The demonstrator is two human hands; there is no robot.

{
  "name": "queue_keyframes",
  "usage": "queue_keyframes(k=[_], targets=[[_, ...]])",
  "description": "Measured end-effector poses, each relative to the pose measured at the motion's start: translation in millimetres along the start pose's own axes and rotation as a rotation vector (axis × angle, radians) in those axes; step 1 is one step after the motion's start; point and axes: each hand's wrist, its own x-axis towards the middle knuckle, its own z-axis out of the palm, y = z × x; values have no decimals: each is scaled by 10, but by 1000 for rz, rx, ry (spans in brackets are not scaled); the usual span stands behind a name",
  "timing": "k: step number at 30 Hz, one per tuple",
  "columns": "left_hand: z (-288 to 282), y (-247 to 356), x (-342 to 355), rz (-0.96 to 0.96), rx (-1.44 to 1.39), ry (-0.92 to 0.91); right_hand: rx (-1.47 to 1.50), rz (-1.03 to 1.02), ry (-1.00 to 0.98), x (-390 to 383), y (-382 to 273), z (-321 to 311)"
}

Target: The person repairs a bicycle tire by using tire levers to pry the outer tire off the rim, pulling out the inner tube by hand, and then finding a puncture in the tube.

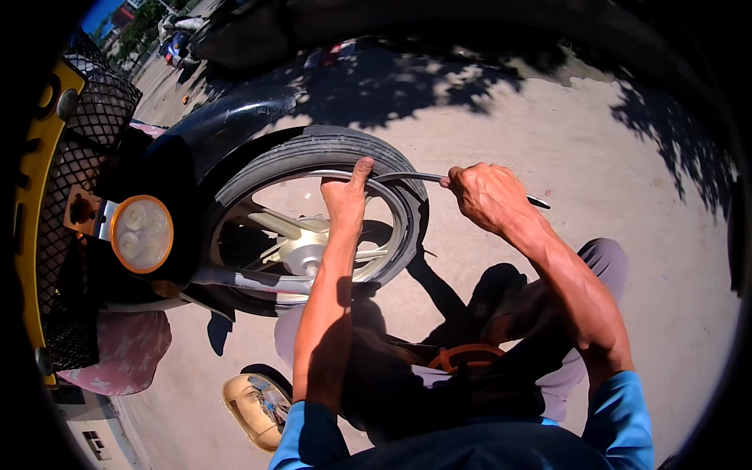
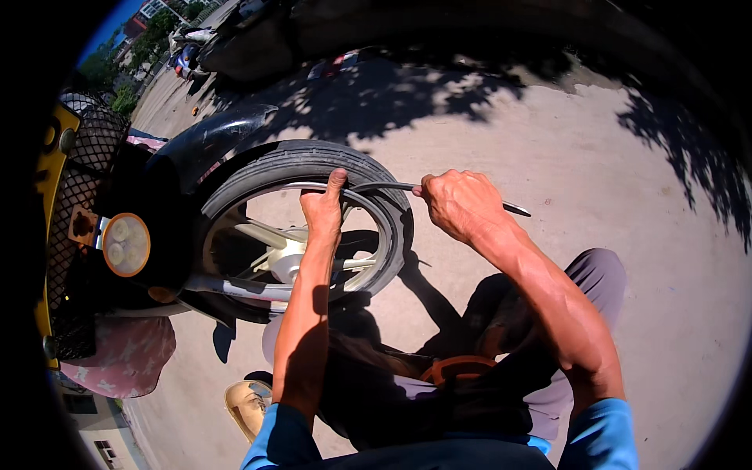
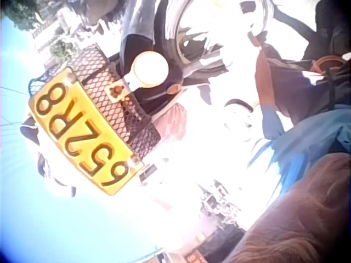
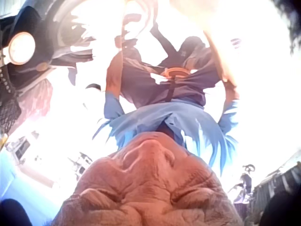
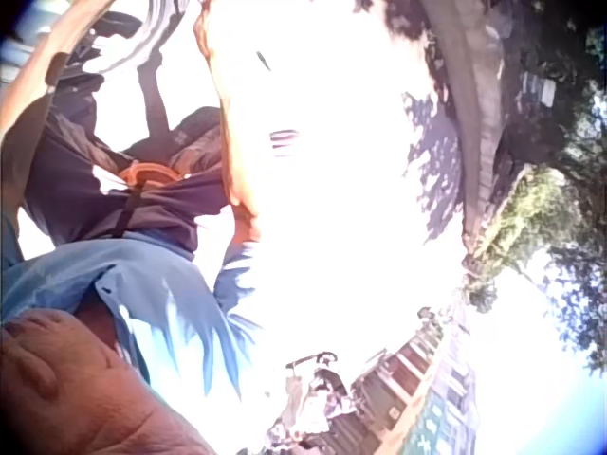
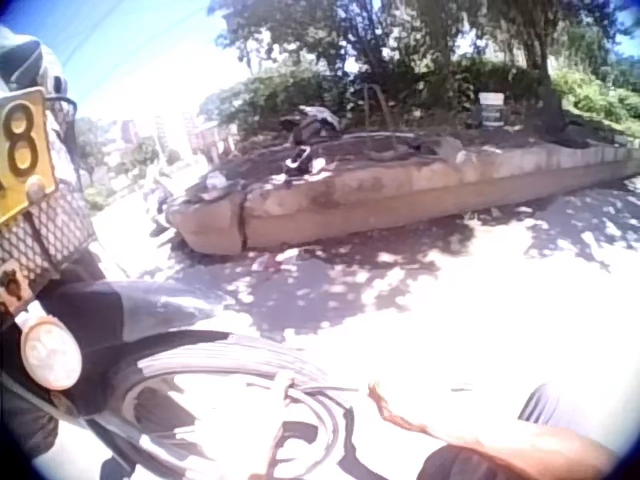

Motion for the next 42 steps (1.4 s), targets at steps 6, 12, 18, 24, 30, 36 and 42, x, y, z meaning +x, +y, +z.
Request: queue_keyframes(k=[6, 12, 18, 24, 30, 36, 42], targets=[[-12, 111, -111, -48, 99, -74, 935, 313, -75, -406, -329, 749], [-50, 355, -293, -170, 120, -326, 1749, 229, -238, -291, -984, 1784], [-357, 146, -422, -48, 191, -302, 619, 182, -65, -399, -804, 2112], [-423, -77, -1138, 362, 938, -333, 762, 599, -206, -1056, -155, 2676], [-767, -454, -2081, 146, 1125, -745, 1196, 651, 76, -139, -327, 2833], [-2159, -2201, -3149, 514, 1223, -413, 1555, 507, 223, -1, -1045, 3208], [-1456, -1139, -2426, 319, 1193, -542, 1558, 709, 296, -329, -685, 3482]])
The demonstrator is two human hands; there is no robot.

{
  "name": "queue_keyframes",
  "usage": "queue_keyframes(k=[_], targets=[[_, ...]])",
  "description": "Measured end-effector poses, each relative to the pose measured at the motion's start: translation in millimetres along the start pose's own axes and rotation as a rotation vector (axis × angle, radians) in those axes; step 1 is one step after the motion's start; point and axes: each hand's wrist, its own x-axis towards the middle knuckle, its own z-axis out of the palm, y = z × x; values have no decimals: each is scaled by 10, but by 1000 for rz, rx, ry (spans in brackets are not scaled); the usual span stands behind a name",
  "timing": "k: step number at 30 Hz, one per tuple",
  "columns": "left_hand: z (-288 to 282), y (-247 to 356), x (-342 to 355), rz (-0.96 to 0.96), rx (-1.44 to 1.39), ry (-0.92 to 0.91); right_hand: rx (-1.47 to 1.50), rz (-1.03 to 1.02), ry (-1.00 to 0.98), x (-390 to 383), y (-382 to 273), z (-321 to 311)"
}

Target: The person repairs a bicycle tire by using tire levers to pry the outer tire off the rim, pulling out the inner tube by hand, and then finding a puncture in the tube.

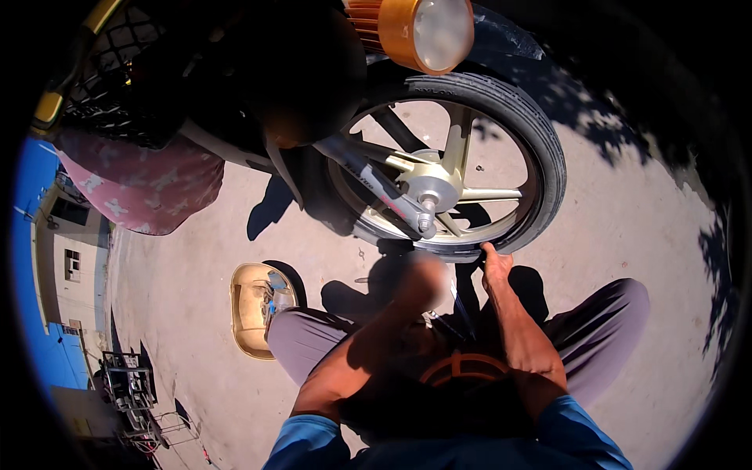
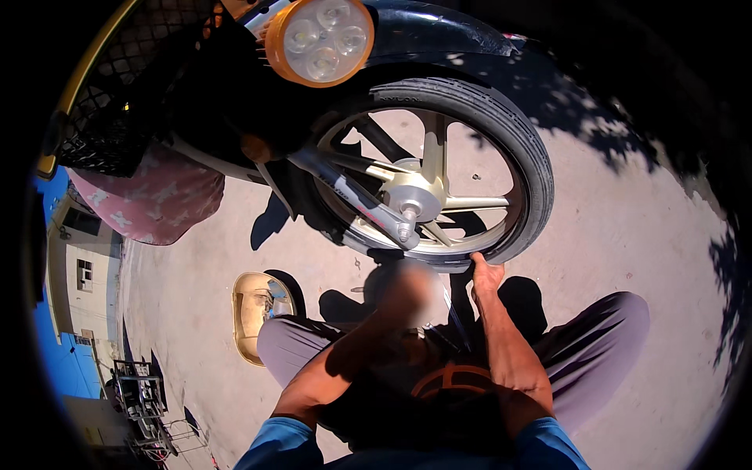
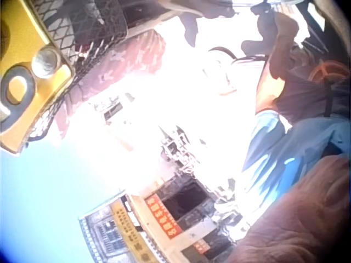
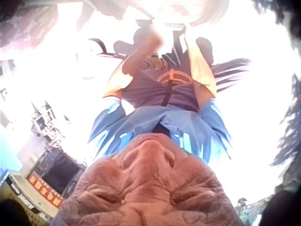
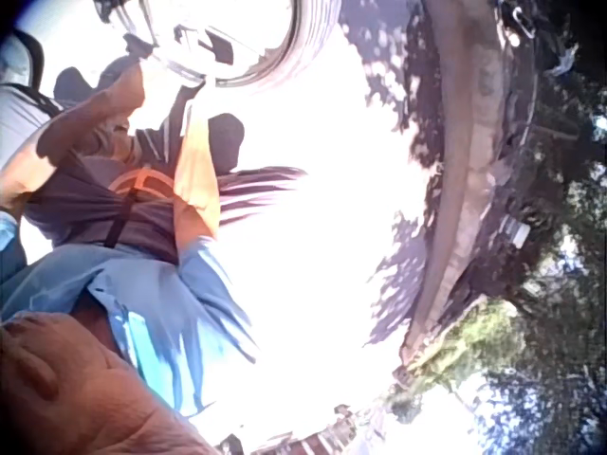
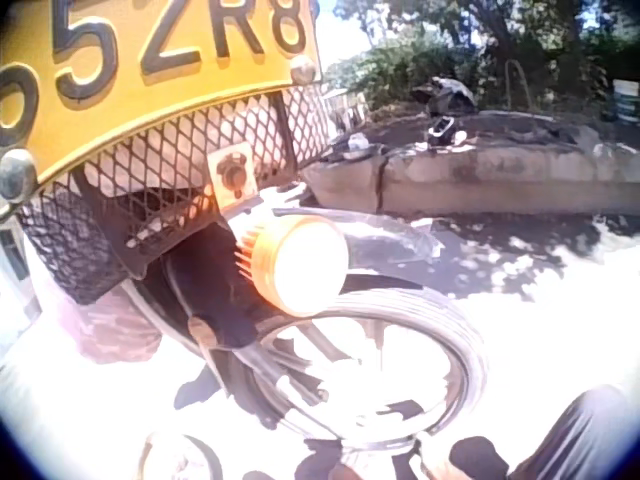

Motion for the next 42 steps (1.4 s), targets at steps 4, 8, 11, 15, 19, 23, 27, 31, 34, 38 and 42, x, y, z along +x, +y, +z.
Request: queue_keyframes(k=[4, 8, 11, 15, 19, 23, 27, 31, 34, 38, 42], targets=[[-370, 86, 228, 47, 197, 202, -12, 263, -25, -215, -391, 114], [168, -322, 116, -240, -129, 14, -67, 388, -119, -240, -462, 106], [133, -285, 417, -164, -185, -16, -128, 397, -133, -227, -707, -42], [-245, 44, 874, -462, -362, -283, -213, 275, -111, -255, -946, -137], [-175, -12, 1147, -532, -270, -379, -309, 266, -109, -189, -1020, -228], [-117, 68, 1376, -525, -257, -432, -349, 184, -102, -211, -1126, -255], [101, 142, 1440, -348, -101, -462, -457, 157, -128, -241, -1173, -255], [47, 300, 1687, -317, -20, -535, -486, 162, -124, -189, -1173, -350], [218, 228, 1624, -236, 23, -546, -487, 133, -126, -154, -1091, -336], [314, 208, 1503, -101, 66, -395, -555, 142, -113, -114, -1042, -394], [193, 214, 1290, -24, 90, -274, -536, 125, -141, -106, -1192, -371]])
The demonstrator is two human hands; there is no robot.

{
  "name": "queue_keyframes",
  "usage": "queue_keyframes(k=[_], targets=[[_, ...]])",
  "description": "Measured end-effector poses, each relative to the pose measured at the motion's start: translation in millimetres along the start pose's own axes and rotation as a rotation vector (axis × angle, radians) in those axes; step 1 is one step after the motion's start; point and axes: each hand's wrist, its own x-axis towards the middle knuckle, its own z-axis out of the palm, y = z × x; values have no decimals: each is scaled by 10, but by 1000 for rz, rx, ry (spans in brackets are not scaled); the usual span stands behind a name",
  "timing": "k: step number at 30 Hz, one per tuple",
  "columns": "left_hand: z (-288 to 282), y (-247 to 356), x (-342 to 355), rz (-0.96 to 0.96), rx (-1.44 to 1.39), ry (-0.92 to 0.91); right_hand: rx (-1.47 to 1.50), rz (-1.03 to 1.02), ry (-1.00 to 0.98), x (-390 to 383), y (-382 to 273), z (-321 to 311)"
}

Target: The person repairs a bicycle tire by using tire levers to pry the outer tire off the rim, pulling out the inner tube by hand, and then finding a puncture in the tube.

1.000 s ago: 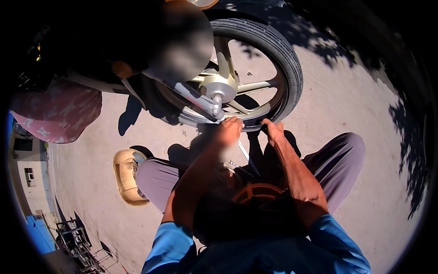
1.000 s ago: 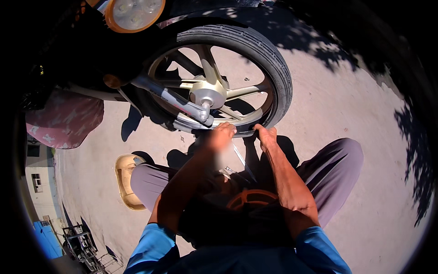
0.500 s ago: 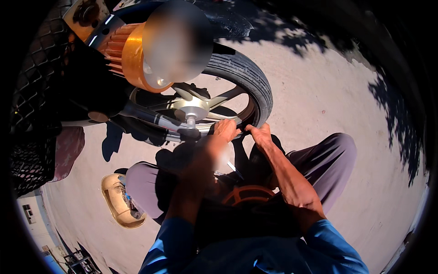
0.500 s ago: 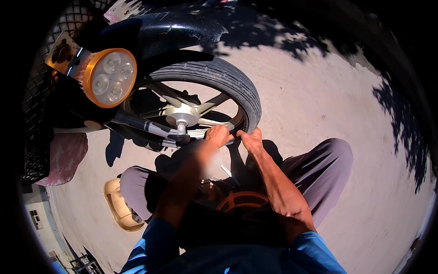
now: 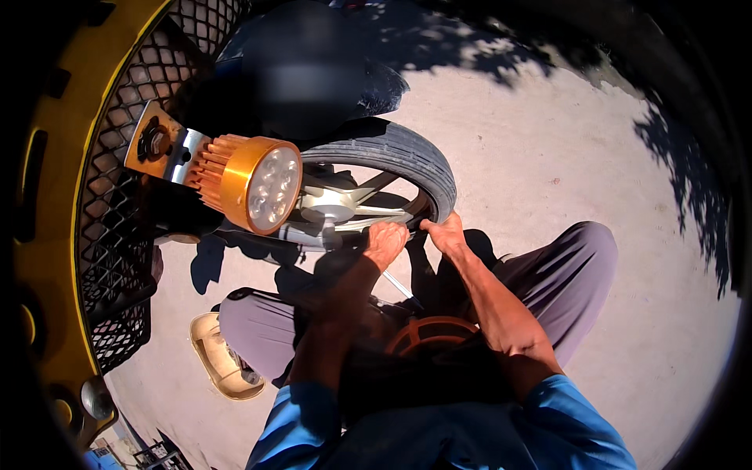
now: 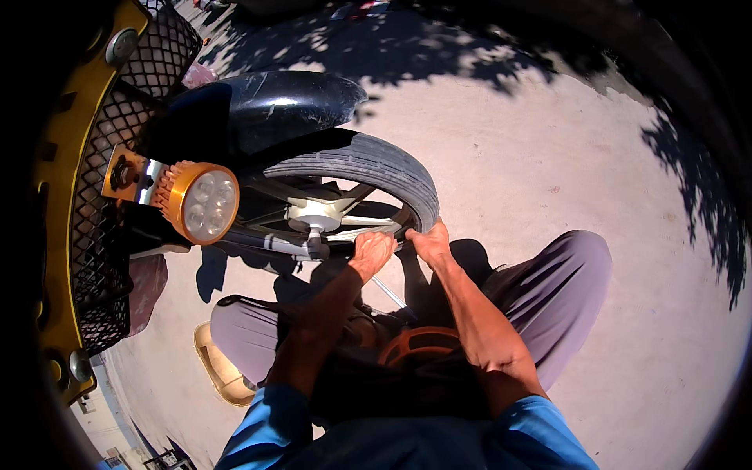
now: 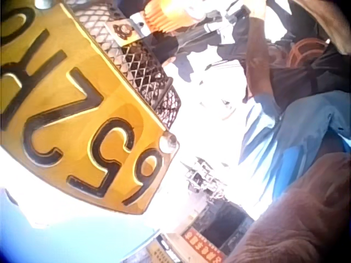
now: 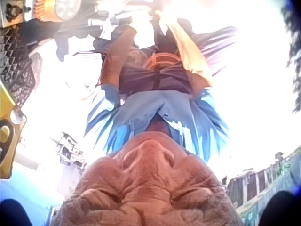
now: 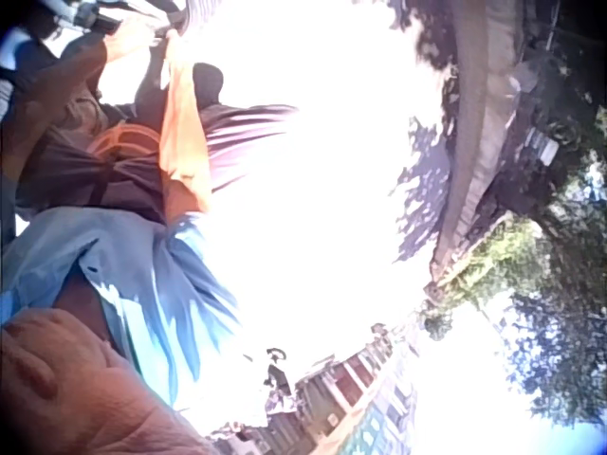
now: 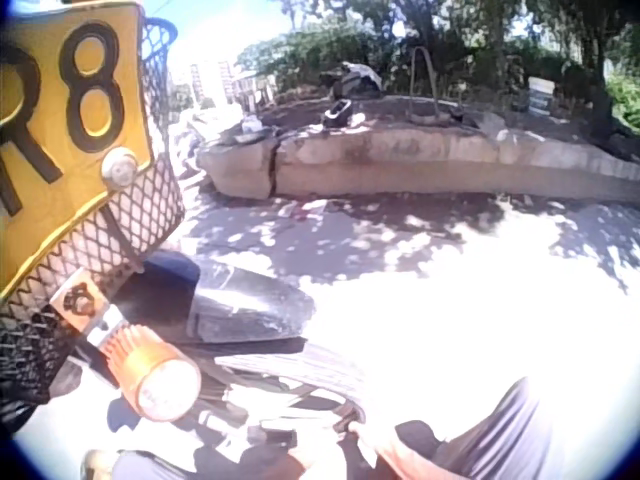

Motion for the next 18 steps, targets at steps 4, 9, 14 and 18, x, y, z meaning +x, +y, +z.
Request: queue_keyframes(k=[4, 9, 14, 18], targets=[[22, -50, -341, 115, 140, 150, -37, -16, -11, -31, 10, -1], [-195, 45, -461, -5, -122, 336, -279, 39, 106, -375, -331, -74], [-522, 406, -214, -260, -448, 301, -285, 31, 157, -476, -385, -34], [-74, 455, -139, -223, -696, 362, -227, -36, 45, -263, -153, -119]])
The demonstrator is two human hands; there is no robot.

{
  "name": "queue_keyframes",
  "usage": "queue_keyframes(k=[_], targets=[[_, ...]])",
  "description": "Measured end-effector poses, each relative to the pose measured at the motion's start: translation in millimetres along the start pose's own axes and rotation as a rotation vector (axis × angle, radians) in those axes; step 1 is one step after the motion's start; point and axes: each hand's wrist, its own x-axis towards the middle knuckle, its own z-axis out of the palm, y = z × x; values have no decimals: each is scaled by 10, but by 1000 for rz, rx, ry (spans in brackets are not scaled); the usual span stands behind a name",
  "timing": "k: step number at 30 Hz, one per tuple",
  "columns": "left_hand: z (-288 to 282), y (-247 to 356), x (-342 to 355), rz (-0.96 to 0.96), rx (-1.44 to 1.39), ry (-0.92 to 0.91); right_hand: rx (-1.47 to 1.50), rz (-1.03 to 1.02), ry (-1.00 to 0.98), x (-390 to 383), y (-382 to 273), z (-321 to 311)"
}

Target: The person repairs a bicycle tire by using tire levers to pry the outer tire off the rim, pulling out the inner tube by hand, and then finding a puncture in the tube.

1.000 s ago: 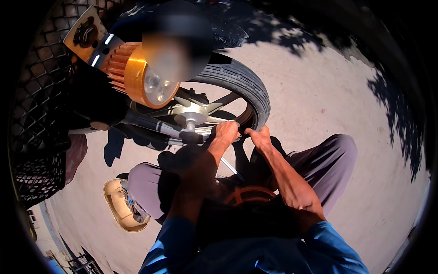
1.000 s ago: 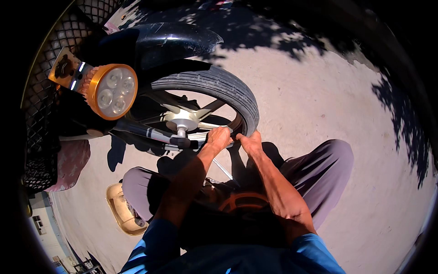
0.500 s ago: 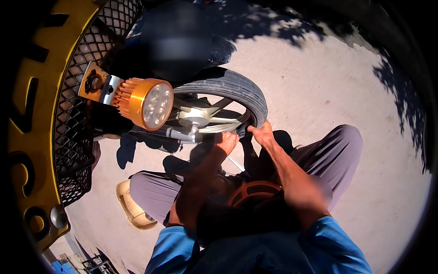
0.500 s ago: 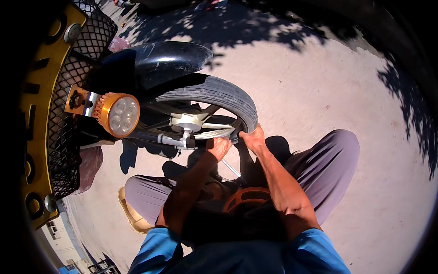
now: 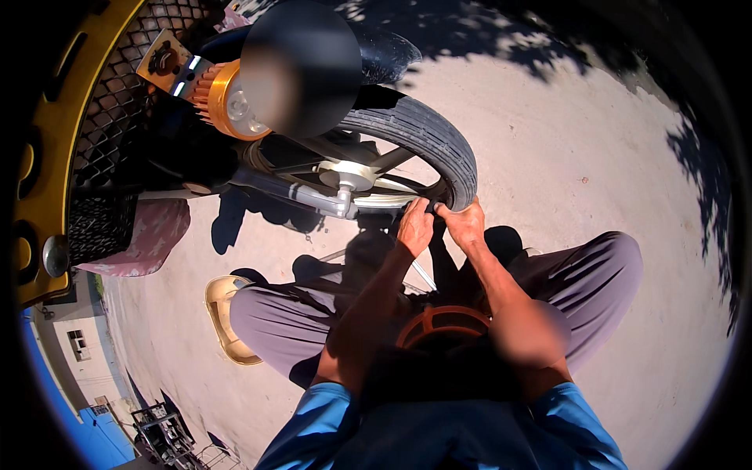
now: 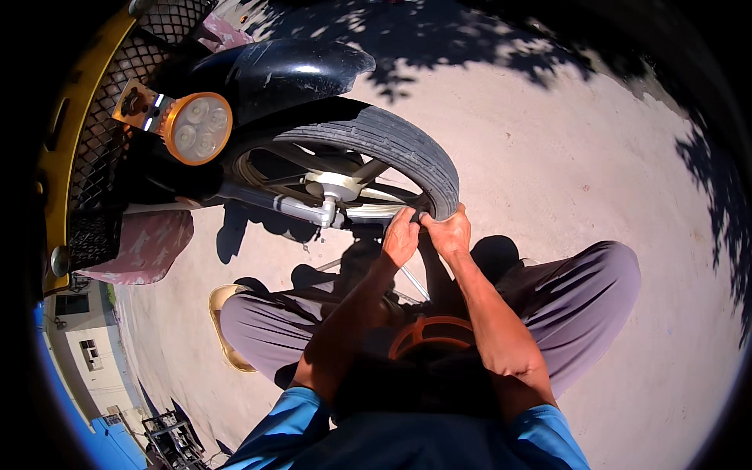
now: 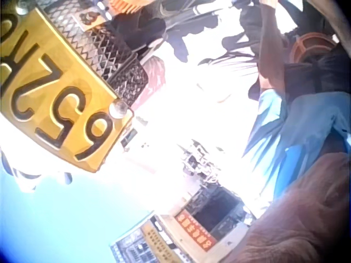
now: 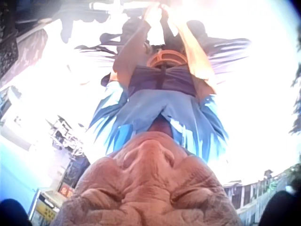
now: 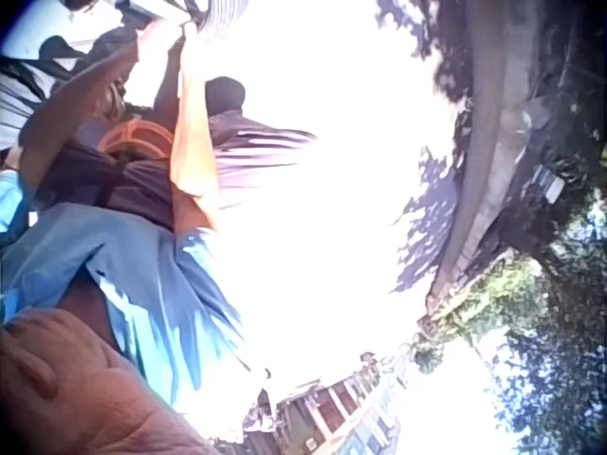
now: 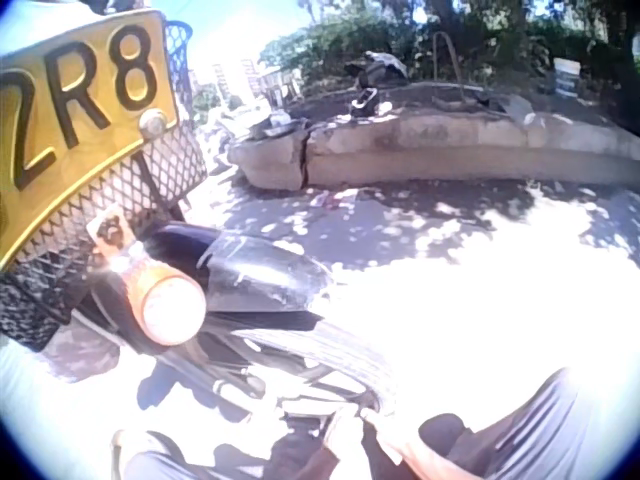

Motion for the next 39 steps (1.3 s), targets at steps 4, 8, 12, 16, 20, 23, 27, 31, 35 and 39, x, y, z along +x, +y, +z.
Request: queue_keyframes(k=[4, 8, 12, 16, 20, 23, 27, 31, 35, 39], targets=[[130, -157, 202, -70, 2, -106, 256, -328, 107, -295, -276, -159], [297, -218, 107, -128, -36, -57, 165, -682, 272, -168, -681, -207], [-10, 393, 181, -305, -66, -69, -75, -958, 424, 233, -648, -331], [-741, 860, -250, -282, -100, -25, -184, -1044, 466, 535, -787, -285], [-1508, 1446, -1011, -341, -96, 54, -196, -1120, 480, 774, -795, -302], [-2007, 2056, -1731, -527, -206, 2, -216, -1147, 509, 838, -779, -321], [-2161, 2131, -2176, -431, -183, 89, -233, -1134, 488, 675, -702, -145], [-1887, 1583, -1873, -443, -180, -226, -247, -982, 448, 644, -464, -115], [-1635, 986, -1134, -390, -316, -139, -196, -823, 387, 701, -314, 61], [-1205, 816, -38, -442, -667, -35, -126, -703, 281, 720, -269, -135]])
